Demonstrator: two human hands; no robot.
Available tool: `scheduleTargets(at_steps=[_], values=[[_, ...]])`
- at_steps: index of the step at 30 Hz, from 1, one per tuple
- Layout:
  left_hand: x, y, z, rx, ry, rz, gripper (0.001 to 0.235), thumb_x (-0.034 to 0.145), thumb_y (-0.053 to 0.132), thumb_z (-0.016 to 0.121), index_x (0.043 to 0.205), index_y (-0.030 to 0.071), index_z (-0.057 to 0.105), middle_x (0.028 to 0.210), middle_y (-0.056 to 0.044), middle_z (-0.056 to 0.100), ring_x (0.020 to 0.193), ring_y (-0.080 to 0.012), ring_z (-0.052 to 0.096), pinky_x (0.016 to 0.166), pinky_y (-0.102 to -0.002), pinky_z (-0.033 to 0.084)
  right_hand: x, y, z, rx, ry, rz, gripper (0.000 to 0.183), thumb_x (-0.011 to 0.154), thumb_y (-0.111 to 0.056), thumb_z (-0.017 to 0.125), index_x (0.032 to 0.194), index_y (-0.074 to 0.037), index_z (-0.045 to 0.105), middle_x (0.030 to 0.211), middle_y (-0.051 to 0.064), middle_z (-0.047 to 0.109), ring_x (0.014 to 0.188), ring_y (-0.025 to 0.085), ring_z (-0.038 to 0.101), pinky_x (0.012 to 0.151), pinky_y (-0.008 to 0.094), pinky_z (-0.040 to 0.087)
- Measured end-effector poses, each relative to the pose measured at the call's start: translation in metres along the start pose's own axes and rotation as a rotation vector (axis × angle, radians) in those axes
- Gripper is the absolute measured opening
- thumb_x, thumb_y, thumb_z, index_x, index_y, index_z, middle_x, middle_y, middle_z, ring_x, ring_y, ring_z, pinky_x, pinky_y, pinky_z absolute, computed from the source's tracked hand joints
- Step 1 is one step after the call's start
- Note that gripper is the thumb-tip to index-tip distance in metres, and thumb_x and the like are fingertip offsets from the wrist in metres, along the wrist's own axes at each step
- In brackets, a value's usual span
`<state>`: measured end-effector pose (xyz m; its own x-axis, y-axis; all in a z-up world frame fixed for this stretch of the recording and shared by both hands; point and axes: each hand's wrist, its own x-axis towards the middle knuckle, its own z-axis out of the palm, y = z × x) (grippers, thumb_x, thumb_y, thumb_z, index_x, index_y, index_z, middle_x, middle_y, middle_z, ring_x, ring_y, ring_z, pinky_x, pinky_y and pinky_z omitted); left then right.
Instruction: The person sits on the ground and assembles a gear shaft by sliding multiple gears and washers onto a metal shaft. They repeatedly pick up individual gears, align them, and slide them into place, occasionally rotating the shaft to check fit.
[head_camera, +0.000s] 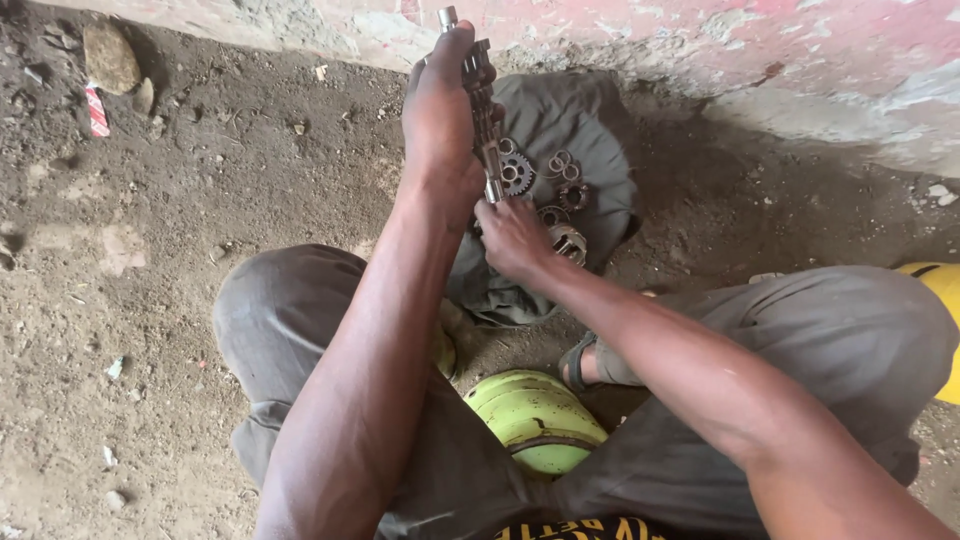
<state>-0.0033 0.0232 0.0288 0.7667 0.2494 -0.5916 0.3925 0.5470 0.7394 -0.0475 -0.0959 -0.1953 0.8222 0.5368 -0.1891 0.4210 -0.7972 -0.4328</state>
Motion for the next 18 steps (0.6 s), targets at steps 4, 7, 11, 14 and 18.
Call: scheduleTargets(at_steps=[4, 7, 11, 14, 18], values=[[0.006, -0.005, -0.001, -0.055, 0.003, 0.02, 0.029, 0.088, 0.032, 0.062, 0.102, 0.007, 0.061, 0.085, -0.003, 0.058, 0.067, -0.0123, 0.049, 0.062, -0.031, 0.044, 0.0, 0.016, 0.007, -0.098, 0.003, -0.09, 0.031, 0.096, 0.013, 0.032, 0.082, -0.005, 0.053, 0.068, 0.007, 0.049, 0.059, 0.019, 0.043, 0.053, 0.04, 0.043], [0.002, -0.004, -0.001, -0.023, -0.004, 0.003, 0.032, 0.089, 0.036, 0.06, 0.104, 0.008, 0.06, 0.087, -0.003, 0.056, 0.069, -0.0129, 0.05, 0.063, -0.03, 0.045, -0.005, 0.008, -0.044, 0.059, 0.077, -0.228, 0.028, 0.092, 0.012, 0.059, 0.072, -0.005, 0.048, 0.055, 0.003, 0.05, 0.048, 0.017, 0.047, 0.041, 0.039, 0.033], [0.004, -0.008, 0.0, -0.042, -0.025, -0.005, 0.027, 0.093, 0.031, 0.06, 0.107, 0.008, 0.058, 0.083, -0.002, 0.053, 0.064, -0.0117, 0.049, 0.061, -0.029, 0.044, -0.022, -0.013, -0.146, 0.382, -0.006, 0.294, 0.02, 0.1, -0.003, 0.061, 0.121, -0.002, 0.064, 0.112, 0.014, 0.074, 0.086, 0.022, 0.06, 0.073, 0.042, 0.04], [0.009, -0.017, -0.001, -0.033, -0.053, -0.026, 0.023, 0.097, 0.031, 0.059, 0.107, 0.011, 0.056, 0.079, 0.001, 0.052, 0.064, -0.0107, 0.048, 0.063, -0.029, 0.041, -0.04, 0.003, -0.181, 0.637, 0.098, 0.242, 0.019, 0.097, -0.005, 0.062, 0.115, -0.008, 0.068, 0.121, 0.009, 0.073, 0.116, 0.027, 0.067, 0.106, 0.051, 0.045], [0.008, -0.021, 0.003, 0.099, -0.031, -0.062, 0.023, 0.099, 0.032, 0.058, 0.111, 0.012, 0.058, 0.081, 0.002, 0.054, 0.068, -0.0103, 0.049, 0.066, -0.029, 0.043, -0.057, 0.028, -0.191, 1.355, 0.141, 0.426, 0.019, 0.097, 0.007, 0.06, 0.113, -0.002, 0.065, 0.102, 0.012, 0.069, 0.085, 0.022, 0.069, 0.072, 0.036, 0.064]])
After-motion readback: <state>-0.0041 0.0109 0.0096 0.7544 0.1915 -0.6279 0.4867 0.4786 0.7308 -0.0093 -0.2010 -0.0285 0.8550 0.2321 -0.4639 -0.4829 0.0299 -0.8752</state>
